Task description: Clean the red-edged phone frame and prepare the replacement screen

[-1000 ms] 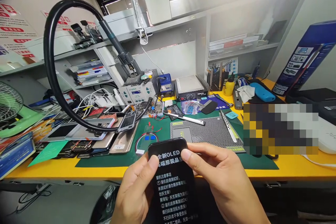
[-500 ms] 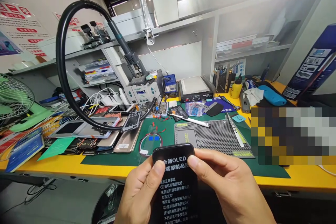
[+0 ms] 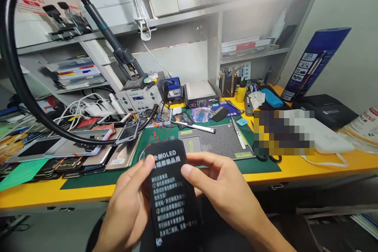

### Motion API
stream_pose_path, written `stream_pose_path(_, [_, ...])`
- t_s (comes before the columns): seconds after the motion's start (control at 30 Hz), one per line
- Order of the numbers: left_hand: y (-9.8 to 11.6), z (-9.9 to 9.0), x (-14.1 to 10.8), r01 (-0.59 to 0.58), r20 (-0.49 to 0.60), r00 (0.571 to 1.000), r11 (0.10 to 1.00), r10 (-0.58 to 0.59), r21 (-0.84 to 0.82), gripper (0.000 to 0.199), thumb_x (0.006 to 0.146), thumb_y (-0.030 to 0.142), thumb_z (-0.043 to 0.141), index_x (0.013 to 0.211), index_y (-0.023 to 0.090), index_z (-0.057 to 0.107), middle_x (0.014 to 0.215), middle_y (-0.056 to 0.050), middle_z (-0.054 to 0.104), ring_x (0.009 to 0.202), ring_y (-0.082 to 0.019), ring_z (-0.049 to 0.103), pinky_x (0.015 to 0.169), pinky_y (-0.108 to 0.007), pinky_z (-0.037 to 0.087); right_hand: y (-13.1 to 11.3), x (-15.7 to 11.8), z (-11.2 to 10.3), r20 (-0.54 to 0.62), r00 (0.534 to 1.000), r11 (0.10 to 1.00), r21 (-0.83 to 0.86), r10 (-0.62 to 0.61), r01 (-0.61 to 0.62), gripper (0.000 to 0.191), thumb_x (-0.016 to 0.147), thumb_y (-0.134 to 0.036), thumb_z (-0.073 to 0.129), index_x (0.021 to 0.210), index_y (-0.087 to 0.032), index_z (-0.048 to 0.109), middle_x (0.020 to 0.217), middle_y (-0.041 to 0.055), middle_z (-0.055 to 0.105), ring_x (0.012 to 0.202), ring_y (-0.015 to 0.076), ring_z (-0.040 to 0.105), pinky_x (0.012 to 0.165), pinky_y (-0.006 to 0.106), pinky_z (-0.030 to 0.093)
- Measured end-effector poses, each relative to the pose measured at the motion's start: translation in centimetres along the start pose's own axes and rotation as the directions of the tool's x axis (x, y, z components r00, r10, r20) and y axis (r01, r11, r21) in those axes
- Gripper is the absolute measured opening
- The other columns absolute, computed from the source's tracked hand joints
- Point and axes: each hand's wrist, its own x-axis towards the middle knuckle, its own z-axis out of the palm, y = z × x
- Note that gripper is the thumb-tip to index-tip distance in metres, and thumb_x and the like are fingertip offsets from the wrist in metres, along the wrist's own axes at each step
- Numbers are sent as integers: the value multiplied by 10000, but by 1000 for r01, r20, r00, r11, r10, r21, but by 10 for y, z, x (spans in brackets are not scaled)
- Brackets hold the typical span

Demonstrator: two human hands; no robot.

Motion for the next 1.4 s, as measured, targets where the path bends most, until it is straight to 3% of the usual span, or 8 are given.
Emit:
stream_pose_path(0.23, [11, 4, 14, 4, -66, 998, 1000, -4, 3, 243, 892, 368, 752, 983, 144, 778, 899, -74, 791, 790, -190, 749, 741, -274, 627, 0, 10, 1, 57, 994, 996, 10, 90, -90, 315, 829, -418, 856, 1039, -187, 815, 758, 5, 725, 618, 114, 642, 539, 214, 577])
stream_pose_path(0.4, [22, 5, 32, 170, -140, 975, 984, -175, -48, 245, 987, 252, 572, 1005, 89, 754, 801, -96, 778, 670, -194, 745, 649, -299, 642, -5, 18, 2, 94, 986, 987, 62, 141, -147, 273, 867, -417, 812, 995, -176, 784, 753, -9, 710, 571, 88, 647, 501, 176, 551])
stream_pose_path(0.63, [34, 3, 49, 201, -181, 960, 975, -215, -92, 253, 1019, 203, 474, 984, 100, 703, 728, -65, 750, 596, -171, 724, 578, -274, 624, -1, 5, -10, 329, 887, 928, 71, 325, -366, 420, 858, -474, 786, 688, -107, 674, 662, 126, 768, 541, 235, 768, 472, 271, 617])
stream_pose_path(0.87, [34, 1, 50, 176, -184, 963, 977, -196, -119, 212, 1006, 203, 508, 1004, 108, 697, 758, -51, 751, 608, -155, 719, 620, -265, 626, -5, 3, -8, 320, 883, 915, 95, 345, -392, 354, 857, -413, 804, 736, -90, 727, 706, 128, 801, 559, 221, 780, 510, 265, 643])
stream_pose_path(1.03, [37, -1, 44, 141, -108, 982, 983, -154, -120, 276, 981, 271, 551, 1133, 110, 715, 916, -104, 795, 751, -240, 770, 774, -407, 656, -7, 3, -5, 300, 895, 924, 89, 331, -372, 340, 873, -406, 800, 740, -99, 739, 697, 102, 799, 561, 202, 777, 528, 258, 644])
stream_pose_path(1.17, [38, -2, 34, 123, 48, 992, 973, -116, -193, 358, 970, 307, 533, 1243, 150, 703, 1080, -123, 795, 952, -311, 773, 900, -485, 624, -8, 2, -5, 304, 898, 930, 85, 318, -358, 333, 872, -409, 806, 750, -108, 733, 698, 106, 800, 567, 206, 780, 536, 264, 645])
stream_pose_path(1.3, [23, -9, 28, 134, 209, 975, 959, -82, -249, 451, 936, 381, 539, 1233, 93, 719, 1174, -185, 773, 1103, -392, 730, 953, -539, 591, -7, 4, -8, 336, 893, 930, 109, 299, -352, 351, 872, -422, 802, 736, -108, 722, 703, 108, 796, 568, 213, 779, 534, 274, 644])
stream_pose_path(1.4, [7, -14, 27, 92, 263, 965, 963, -23, -255, 444, 966, 381, 532, 1233, 79, 718, 1270, -204, 738, 1137, -374, 716, 972, -513, 584, -5, 4, -9, 349, 896, 928, 144, 276, -343, 334, 901, -405, 773, 775, -98, 733, 704, 100, 785, 573, 202, 777, 546, 264, 641])
